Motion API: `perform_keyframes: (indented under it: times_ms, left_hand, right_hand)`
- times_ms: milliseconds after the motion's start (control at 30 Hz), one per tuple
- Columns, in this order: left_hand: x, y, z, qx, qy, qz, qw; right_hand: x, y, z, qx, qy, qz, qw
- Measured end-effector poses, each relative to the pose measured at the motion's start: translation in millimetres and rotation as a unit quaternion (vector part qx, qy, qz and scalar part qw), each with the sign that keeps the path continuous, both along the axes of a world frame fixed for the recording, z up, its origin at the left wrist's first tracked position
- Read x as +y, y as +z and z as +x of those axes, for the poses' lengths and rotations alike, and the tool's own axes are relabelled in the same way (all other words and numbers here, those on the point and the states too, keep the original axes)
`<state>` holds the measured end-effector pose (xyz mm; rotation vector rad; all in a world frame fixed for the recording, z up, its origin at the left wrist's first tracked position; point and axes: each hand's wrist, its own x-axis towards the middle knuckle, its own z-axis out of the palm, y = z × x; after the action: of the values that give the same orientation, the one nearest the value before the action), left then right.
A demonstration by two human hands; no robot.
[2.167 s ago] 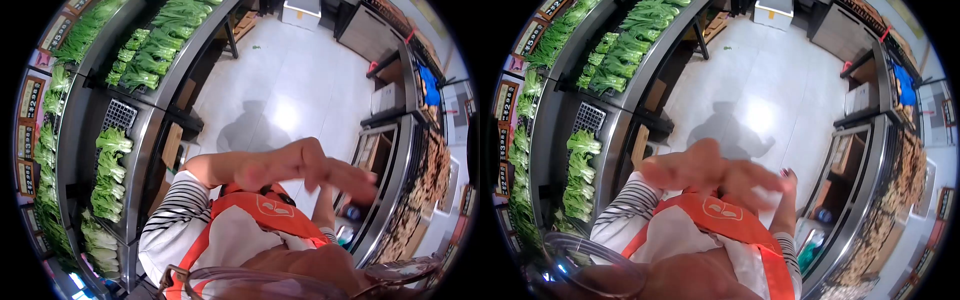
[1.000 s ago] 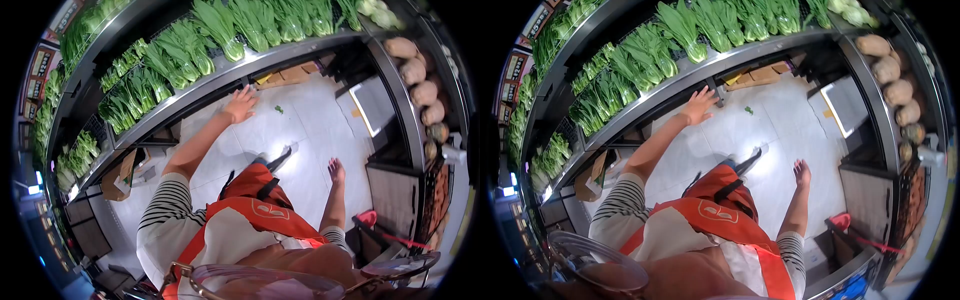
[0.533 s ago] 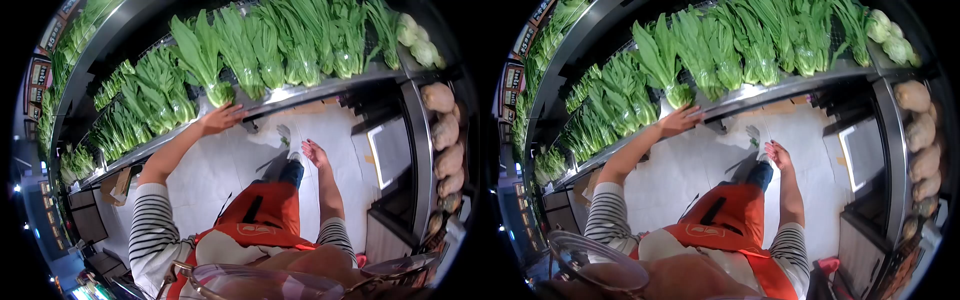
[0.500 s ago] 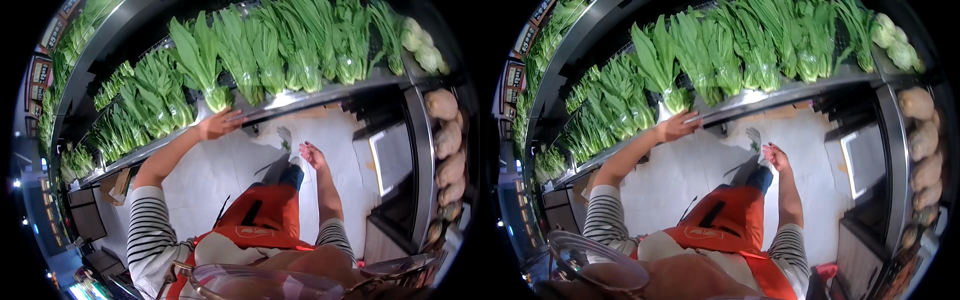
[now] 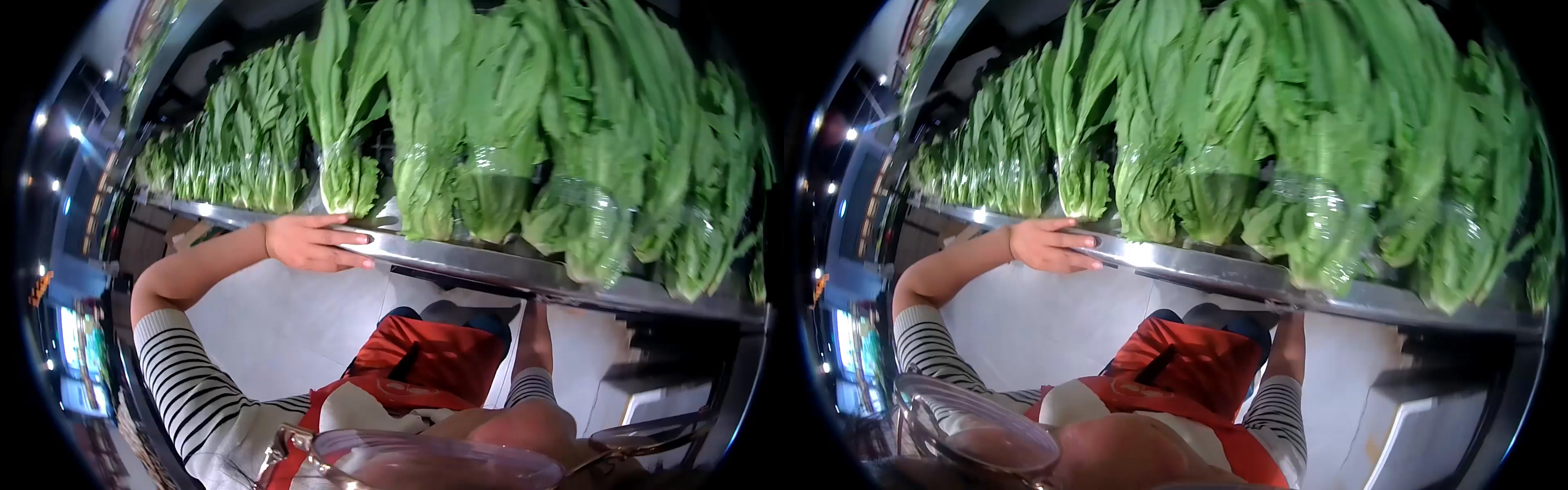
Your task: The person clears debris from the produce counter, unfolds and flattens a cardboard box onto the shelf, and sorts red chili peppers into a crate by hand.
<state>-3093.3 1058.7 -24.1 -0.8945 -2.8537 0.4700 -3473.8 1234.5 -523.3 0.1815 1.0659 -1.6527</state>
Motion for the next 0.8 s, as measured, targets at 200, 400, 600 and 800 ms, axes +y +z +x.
perform_keyframes:
  times_ms: [200, 400, 600, 800]
  left_hand:
    - [9, -9, 6, 0.064, 0.028, -0.071, 0.995]
    - [12, -10, 8, 0.085, 0.035, -0.089, 0.992]
    - [7, -11, 12, 0.082, 0.035, -0.071, 0.993]
    - [1, -15, 12, 0.077, 0.022, -0.019, 0.997]
  right_hand:
    - [-56, -15, -6, 0.016, 0.011, -0.038, 0.999]
    - [-79, -26, -12, 0.025, 0.001, -0.050, 0.998]
    - [-75, -30, -20, 0.033, -0.018, -0.054, 0.998]
    - [-16, -20, -29, 0.066, -0.047, -0.039, 0.996]
